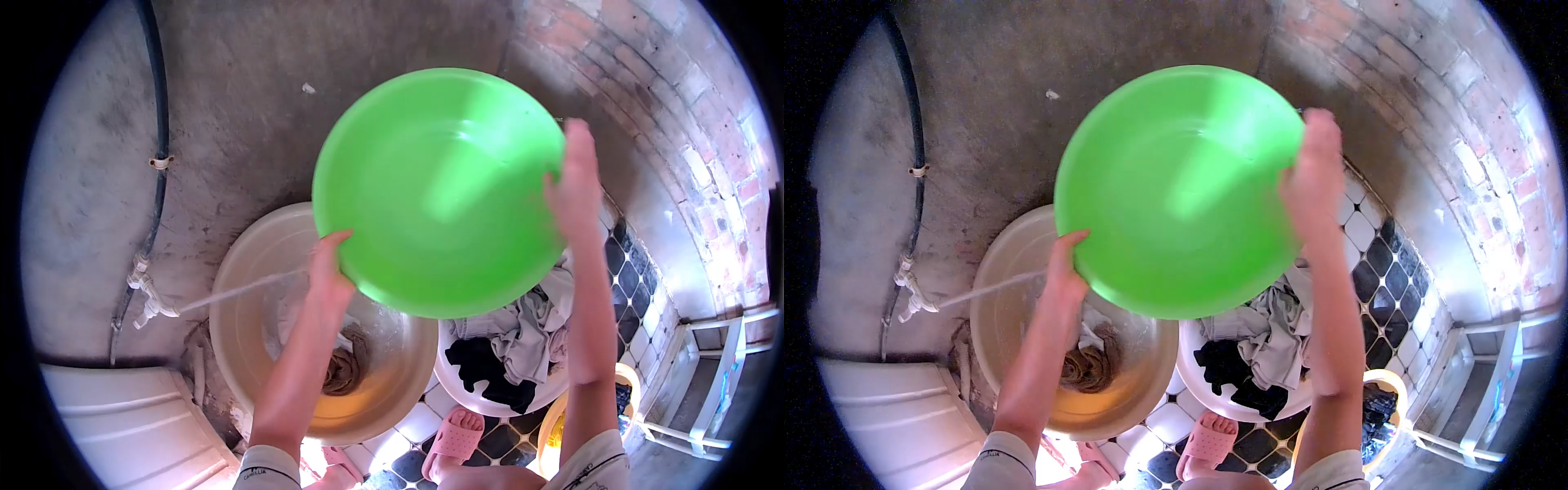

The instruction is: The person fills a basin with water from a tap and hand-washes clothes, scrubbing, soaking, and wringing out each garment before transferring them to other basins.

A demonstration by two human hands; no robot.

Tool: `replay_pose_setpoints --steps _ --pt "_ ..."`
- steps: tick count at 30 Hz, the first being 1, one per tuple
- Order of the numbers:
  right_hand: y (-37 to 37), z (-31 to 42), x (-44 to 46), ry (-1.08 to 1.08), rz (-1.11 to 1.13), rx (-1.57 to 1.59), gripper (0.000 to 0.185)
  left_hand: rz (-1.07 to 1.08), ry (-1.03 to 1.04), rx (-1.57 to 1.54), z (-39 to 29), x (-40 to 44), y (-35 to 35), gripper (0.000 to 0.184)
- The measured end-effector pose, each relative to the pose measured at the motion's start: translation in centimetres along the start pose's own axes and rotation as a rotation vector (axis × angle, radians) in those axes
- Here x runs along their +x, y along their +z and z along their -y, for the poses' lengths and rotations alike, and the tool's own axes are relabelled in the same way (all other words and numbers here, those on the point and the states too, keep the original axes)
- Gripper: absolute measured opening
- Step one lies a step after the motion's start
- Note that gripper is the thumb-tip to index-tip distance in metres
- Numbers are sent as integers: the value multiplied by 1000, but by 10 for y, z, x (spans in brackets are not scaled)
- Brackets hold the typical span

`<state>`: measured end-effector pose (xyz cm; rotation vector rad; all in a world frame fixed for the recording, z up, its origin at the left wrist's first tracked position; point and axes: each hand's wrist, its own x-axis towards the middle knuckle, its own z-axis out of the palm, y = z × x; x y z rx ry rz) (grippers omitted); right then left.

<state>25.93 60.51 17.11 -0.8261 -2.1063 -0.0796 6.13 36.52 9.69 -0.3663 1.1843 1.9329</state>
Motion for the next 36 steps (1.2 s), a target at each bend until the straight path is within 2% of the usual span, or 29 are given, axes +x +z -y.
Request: replay_pose_setpoints --steps 3,5,6,8,9,11,12,14,15,16,18,19,21,24,27,28,29,31,33,35,36 --pt "-29 -31 26 816 576 903 33 125 -47 -73 23 16 19 37" --pt "-33 -36 29 839 345 845 32 190 -28 -79 33 10 45 43" --pt "-34 -36 31 840 231 819 32 166 -1 70 34 14 51 43" --pt "-32 -26 31 610 46 832 34 107 55 368 35 21 56 44" --pt "-31 -18 26 500 -43 838 36 143 150 422 35 12 53 44" --pt "-34 15 17 370 -8 517 38 220 356 544 25 -18 38 44" --pt "-30 22 14 244 -12 405 39 258 392 610 22 -28 23 42" --pt "-14 27 6 -67 -66 216 41 171 362 615 24 -30 -22 33" --pt "-4 25 1 -256 -101 138 43 90 416 628 26 -30 -46 28" --pt "-1 22 -6 -255 24 117 43 8 471 639 29 -30 -71 23" --pt "3 9 -15 -262 -11 62 41 -148 635 848 27 -24 -134 25" --pt "5 1 -19 -264 -30 32 40 -253 795 1067 23 -23 -158 31" --pt "5 -17 -27 -134 -169 170 38 -484 1095 1500 18 -24 -199 42" --pt "16 -74 -49 221 -335 241 38 -378 607 1190 33 -7 -261 64" --pt "32 -155 -80 523 -384 68 31 -458 640 1015 62 14 -270 81" --pt "35 -169 -85 615 -396 310 31 -536 563 1086 59 14 -250 82" --pt "40 -185 -91 743 -373 367 30 -607 485 1154 52 16 -233 84" --pt "50 -225 -110 1000 -330 460 30 -592 393 1116 58 50 -259 84" --pt "59 -292 -157 830 -119 298 34 -517 317 1073 56 67 -261 82" --pt "59 -296 -174 903 -22 196 39 -400 256 1027 48 65 -243 77" --pt "59 -277 -170 1062 -26 177 42 -345 179 888 39 57 -230 74"
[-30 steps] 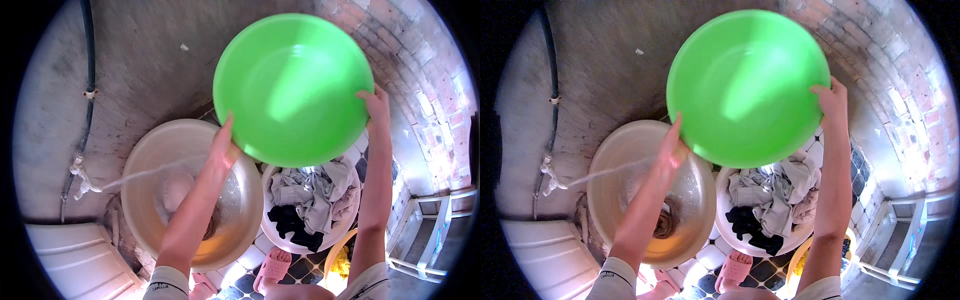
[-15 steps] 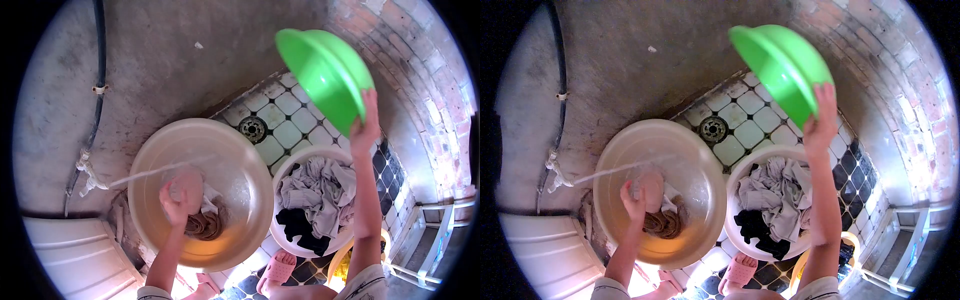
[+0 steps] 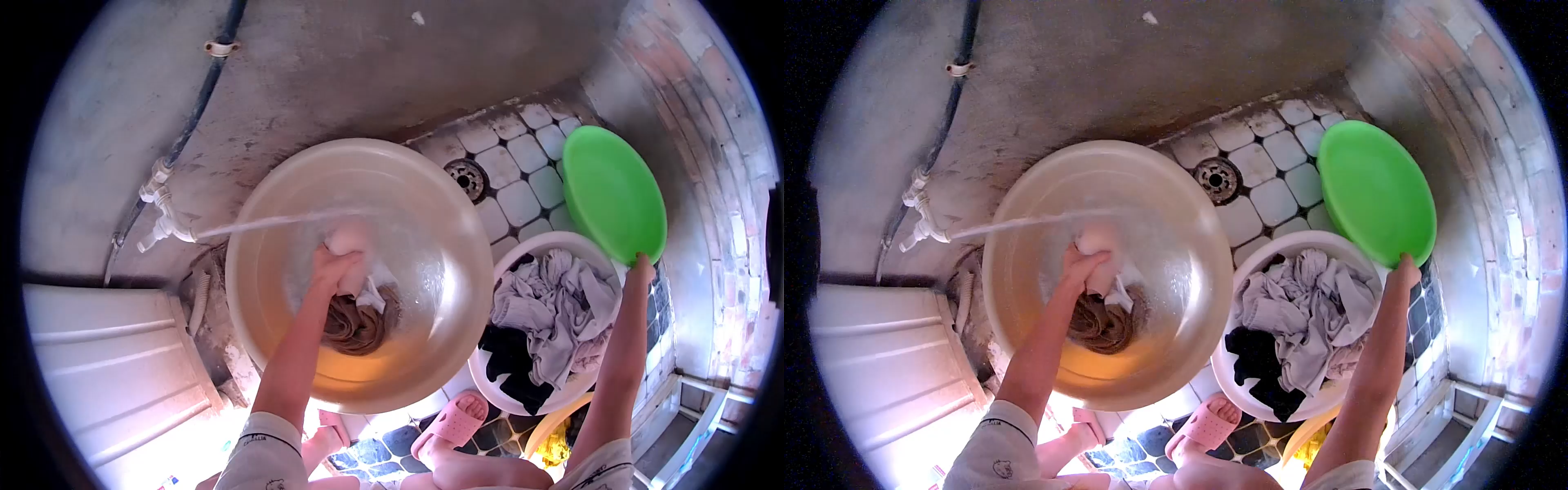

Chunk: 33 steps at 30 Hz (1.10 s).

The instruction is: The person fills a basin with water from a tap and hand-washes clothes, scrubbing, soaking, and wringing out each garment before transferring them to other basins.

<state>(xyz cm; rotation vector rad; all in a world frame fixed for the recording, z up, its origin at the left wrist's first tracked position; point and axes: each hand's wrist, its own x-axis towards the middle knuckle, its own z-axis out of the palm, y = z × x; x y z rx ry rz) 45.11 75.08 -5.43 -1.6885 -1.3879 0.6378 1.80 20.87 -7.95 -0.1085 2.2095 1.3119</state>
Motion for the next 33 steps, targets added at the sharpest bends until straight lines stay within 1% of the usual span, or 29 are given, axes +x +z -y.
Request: replay_pose_setpoints --steps 1,2,4,5,6,7,8,10,11,12,13,15,16,18,19,21,22,23,24,25,26,28,29,30,31,32,33 --pt "5 19 -17 156 -24 -13 45 75 -67 -134 -21 -12 -4 71" --pt "11 41 -30 103 -162 -439 47 155 -137 -268 -30 -17 -7 68" --pt "30 107 -112 -651 -214 -157 42 121 -189 -512 -24 -16 -10 61" --pt "38 165 -179 -692 13 39 41 100 -225 -632 -17 -19 -13 58" --pt "44 194 -239 -246 515 501 38 48 -221 -690 -15 -28 -17 57" --pt "47 231 -284 -541 775 131 30 -2 -207 -750 -23 -38 -22 57" --pt "75 225 -333 -630 952 555 21 -51 -182 -813 -29 -41 -27 56" --pt "105 237 -402 -859 1284 256 15 -134 -47 -588 -17 -26 -37 57" --pt "125 234 -431 -690 1393 274 18 -181 16 -469 -2 -14 -43 58" --pt "150 223 -451 -648 1392 219 23 -234 26 -227 29 9 -50 51" --pt "173 208 -470 -605 1392 159 29 -261 6 -24 25 8 -55 47" --pt "209 171 -512 -560 1157 79 38 -300 -49 380 12 2 -47 37" --pt "212 170 -528 -538 1039 41 43 -278 14 370 18 1 -40 35" --pt "197 164 -557 -790 1008 -150 51 -234 142 347 33 5 -28 33" --pt "191 163 -565 -914 987 -249 56 -181 39 -46 22 -2 -31 34" --pt "201 156 -561 -610 1129 -19 57 -63 -170 -825 0 -26 -44 36" --pt "208 162 -555 -455 1181 97 57 14 -158 -901 -9 -35 -52 36" --pt "214 168 -549 -47 1410 276 56 64 -174 -959 -12 -36 -54 39" --pt "206 189 -540 389 1594 448 55 113 -196 -1019 -12 -36 -55 41" --pt "195 210 -530 852 1726 614 55 162 -219 -1080 -13 -38 -55 44" --pt "183 230 -520 949 1798 662 50 176 -259 -1117 -23 -44 -57 43" --pt "165 247 -520 594 1699 613 46 212 -332 -1184 -49 -56 -62 42" --pt "157 255 -522 423 1635 596 45 194 -270 -1163 -48 -55 -58 42" --pt "147 264 -521 337 1566 609 41 175 -207 -1140 -44 -54 -52 41" --pt "134 270 -521 256 1495 622 37 155 -144 -1112 -53 -63 -48 41" --pt "126 274 -521 177 1415 638 33 63 -31 -939 -62 -80 -38 48" --pt "120 275 -521 225 1407 669 33 84 -61 -991 -57 -91 -29 54"
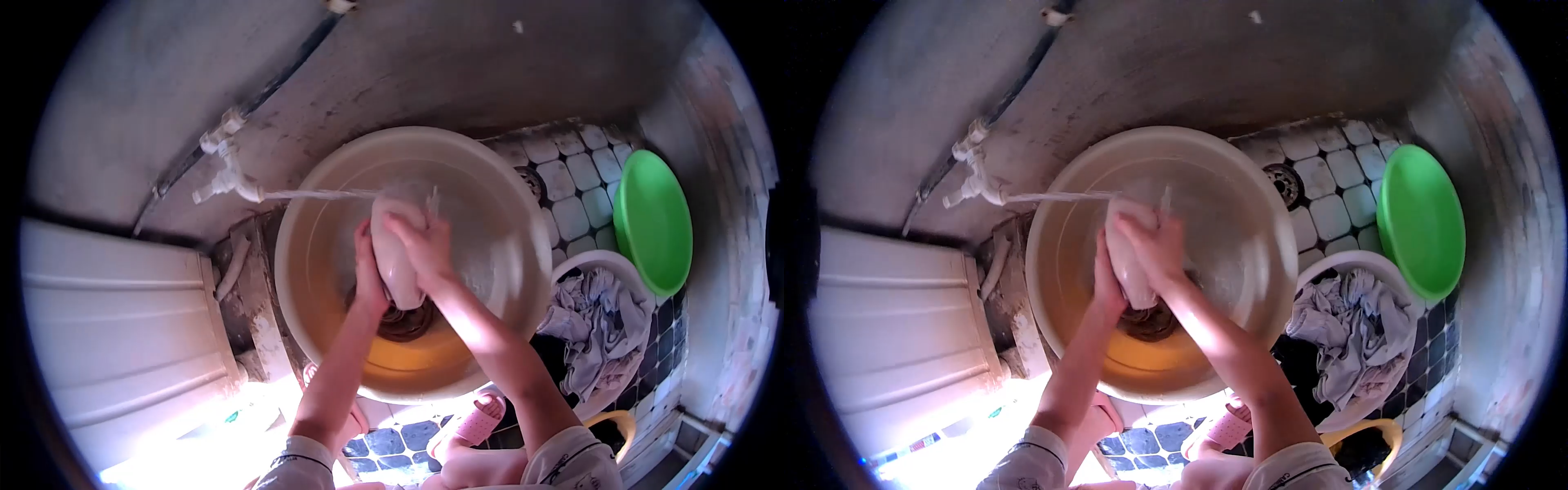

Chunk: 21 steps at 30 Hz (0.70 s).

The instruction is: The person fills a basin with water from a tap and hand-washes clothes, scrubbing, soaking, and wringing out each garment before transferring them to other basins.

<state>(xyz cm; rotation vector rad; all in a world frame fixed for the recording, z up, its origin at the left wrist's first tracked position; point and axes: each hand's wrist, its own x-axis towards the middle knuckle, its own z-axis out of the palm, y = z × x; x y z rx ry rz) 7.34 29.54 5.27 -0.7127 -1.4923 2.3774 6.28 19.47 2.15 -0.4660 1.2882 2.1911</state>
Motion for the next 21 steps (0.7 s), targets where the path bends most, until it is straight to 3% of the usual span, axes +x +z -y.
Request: replay_pose_setpoints --steps 2,3,6,7,10,11,13,16,17,20,21 --pt "-3 4 -9 19 -31 98 32 14 -78 -101 21 -15 0 67" --pt "-2 19 -17 80 -45 200 28 11 -116 -124 2 -36 31 83" --pt "-14 17 -12 -263 -125 -63 30 273 -266 35 -4 -50 34 84" --pt "-23 32 -16 -158 -113 -215 34 274 -274 14 2 -51 30 75" --pt "-34 17 2 -513 -218 -691 40 356 -219 378 -8 -46 49 71" --pt "-41 16 8 -472 -183 -708 42 290 -163 314 -7 -51 66 60" --pt "-52 18 14 -385 -102 -737 47 275 -260 389 -12 -47 64 50" --pt "-64 34 5 323 344 595 56 357 -391 352 -20 -41 60 33" --pt "-75 52 -8 339 408 698 60 432 -460 330 -22 -37 59 31" --pt "-81 63 -1 124 719 612 52 391 -500 372 -30 -53 82 26" --pt "-80 65 1 94 699 491 48 377 -508 437 -34 -52 85 27"
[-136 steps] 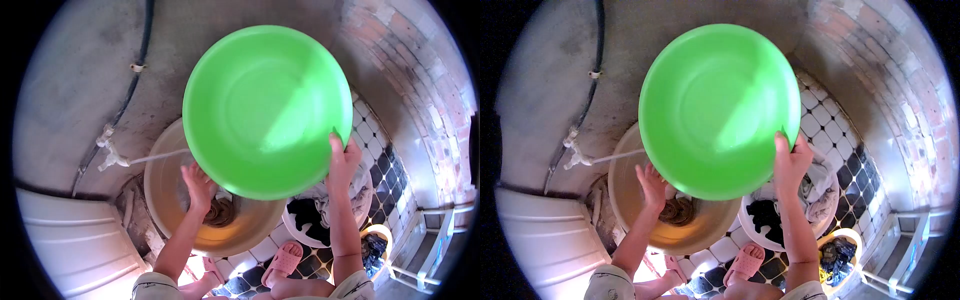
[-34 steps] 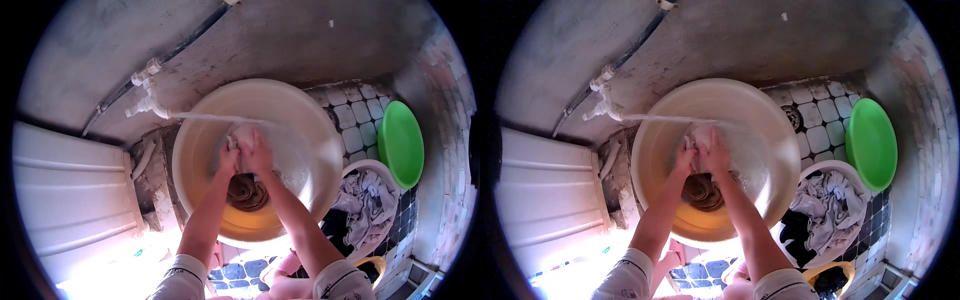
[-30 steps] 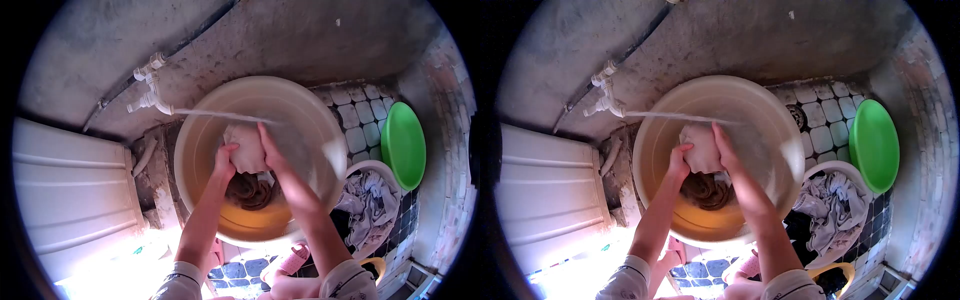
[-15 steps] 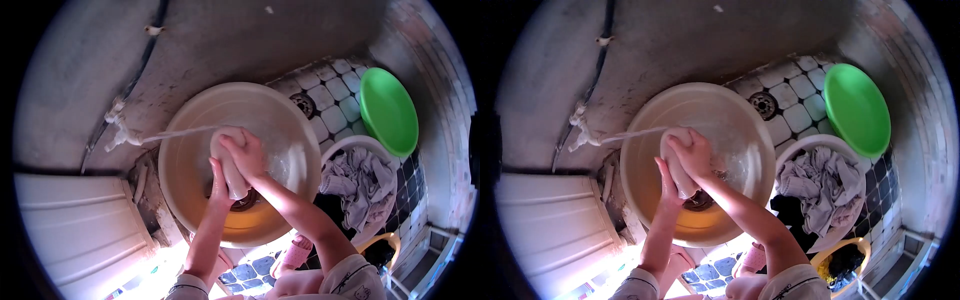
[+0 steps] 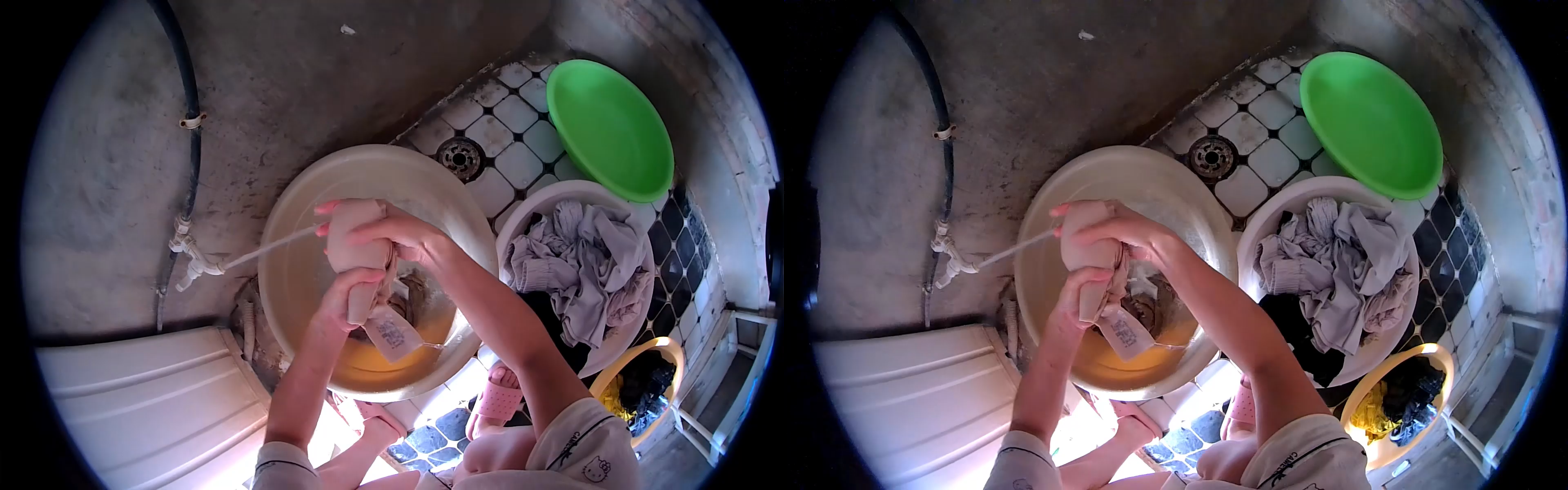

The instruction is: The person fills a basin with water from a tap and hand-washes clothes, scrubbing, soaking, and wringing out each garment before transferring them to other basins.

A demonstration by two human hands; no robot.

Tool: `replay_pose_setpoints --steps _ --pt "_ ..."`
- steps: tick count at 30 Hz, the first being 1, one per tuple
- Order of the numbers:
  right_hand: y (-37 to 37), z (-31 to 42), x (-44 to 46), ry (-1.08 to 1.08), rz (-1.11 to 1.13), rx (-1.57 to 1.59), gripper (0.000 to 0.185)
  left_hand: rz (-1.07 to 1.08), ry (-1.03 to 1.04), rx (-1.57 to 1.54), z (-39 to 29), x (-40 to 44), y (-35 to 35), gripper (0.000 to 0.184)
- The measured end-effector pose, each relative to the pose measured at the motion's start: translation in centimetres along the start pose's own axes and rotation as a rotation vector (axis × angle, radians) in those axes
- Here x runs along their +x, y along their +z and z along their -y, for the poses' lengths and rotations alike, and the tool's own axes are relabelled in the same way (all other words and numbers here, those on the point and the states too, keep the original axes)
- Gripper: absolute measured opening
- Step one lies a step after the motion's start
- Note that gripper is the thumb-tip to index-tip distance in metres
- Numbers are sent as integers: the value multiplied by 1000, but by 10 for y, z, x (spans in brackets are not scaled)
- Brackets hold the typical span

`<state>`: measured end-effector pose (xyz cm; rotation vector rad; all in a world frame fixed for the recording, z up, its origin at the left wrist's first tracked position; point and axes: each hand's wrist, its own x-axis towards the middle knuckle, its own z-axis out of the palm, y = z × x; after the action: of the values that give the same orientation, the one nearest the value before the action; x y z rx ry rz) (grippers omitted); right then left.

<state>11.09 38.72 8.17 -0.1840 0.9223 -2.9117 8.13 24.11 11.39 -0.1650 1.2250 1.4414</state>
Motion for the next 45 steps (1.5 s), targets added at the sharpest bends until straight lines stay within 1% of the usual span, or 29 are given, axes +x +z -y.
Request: replay_pose_setpoints --steps 2,4,5,7,8,11,16,17,19,20,23,24,26,27,28,29,30,31,33,35,37,38,39,40,41,42,43,44,45 --pt "5 3 7 19 -47 -247 41 -28 -34 104 -6 -3 -3 28" --pt "20 7 13 -10 -206 -503 34 -32 -62 206 -10 -3 -9 31" --pt "27 6 15 -21 -287 -629 31 -101 -76 239 -9 -1 -8 31" --pt "36 -5 18 -133 -495 -705 30 -237 -106 306 -8 5 -6 33" --pt "39 -9 19 -190 -598 -742 29 -261 -41 362 -4 9 -8 35" --pt "26 -29 22 -329 -715 -981 28 -343 118 559 9 20 -21 37" --pt "8 -66 16 -118 -792 -1068 21 -491 271 976 41 31 -31 39" --pt "1 -76 14 -88 -802 -1100 20 -484 282 970 50 38 -38 40" --pt "-3 -84 4 -123 -812 -1117 20 -463 300 951 69 51 -54 40" --pt "-6 -84 -1 -143 -823 -1132 20 -458 266 967 75 57 -56 35" --pt "-18 -62 -9 -263 -907 -1083 17 -381 215 960 54 61 -14 33" --pt "-17 -44 -13 -321 -956 -1005 18 -297 240 986 42 62 3 36" --pt "-4 18 -35 -318 -1005 -907 18 -224 267 1030 2 46 67 45" --pt "-6 44 -47 -642 -1003 -791 16 84 453 754 -10 47 87 65" --pt "-7 79 -69 -700 -977 -820 11 129 499 712 -27 38 113 81" --pt "-11 111 -93 -849 -1040 -866 15 274 575 723 -43 40 118 87" --pt "-18 143 -116 -997 -1096 -903 21 282 672 744 -54 42 114 81" --pt "-22 174 -128 -1146 -1204 -990 25 249 701 644 -60 40 111 69" --pt "-31 239 -153 -1414 -1507 -1158 36 92 569 625 -57 38 79 58" --pt "-68 265 -180 -1443 -1584 -1399 35 -44 446 810 -22 55 7 52" --pt "-111 277 -210 -1157 -1560 -1723 32 -158 410 1316 18 48 -57 58" --pt "-127 272 -214 -1009 -1536 -1873 31 -227 482 1586 39 40 -83 63" --pt "-137 258 -210 -1013 -1372 -2019 31 -297 549 1858 61 31 -103 68" --pt "-139 242 -205 -1017 -1200 -2153 31 -321 504 1883 84 26 -121 71" --pt "-107 198 -168 -912 -1151 -1709 23 -346 459 1910 105 23 -138 75" --pt "-93 165 -136 -844 -971 -1722 16 -368 411 1937 115 20 -147 78" --pt "-67 122 -101 -680 -838 -1644 14 -360 316 1790 112 20 -149 78" --pt "-56 77 -75 -506 -586 -1282 15 -348 225 1639 107 24 -148 78" --pt "-40 46 -57 -98 -398 -1454 20 -338 141 1481 104 27 -147 78"
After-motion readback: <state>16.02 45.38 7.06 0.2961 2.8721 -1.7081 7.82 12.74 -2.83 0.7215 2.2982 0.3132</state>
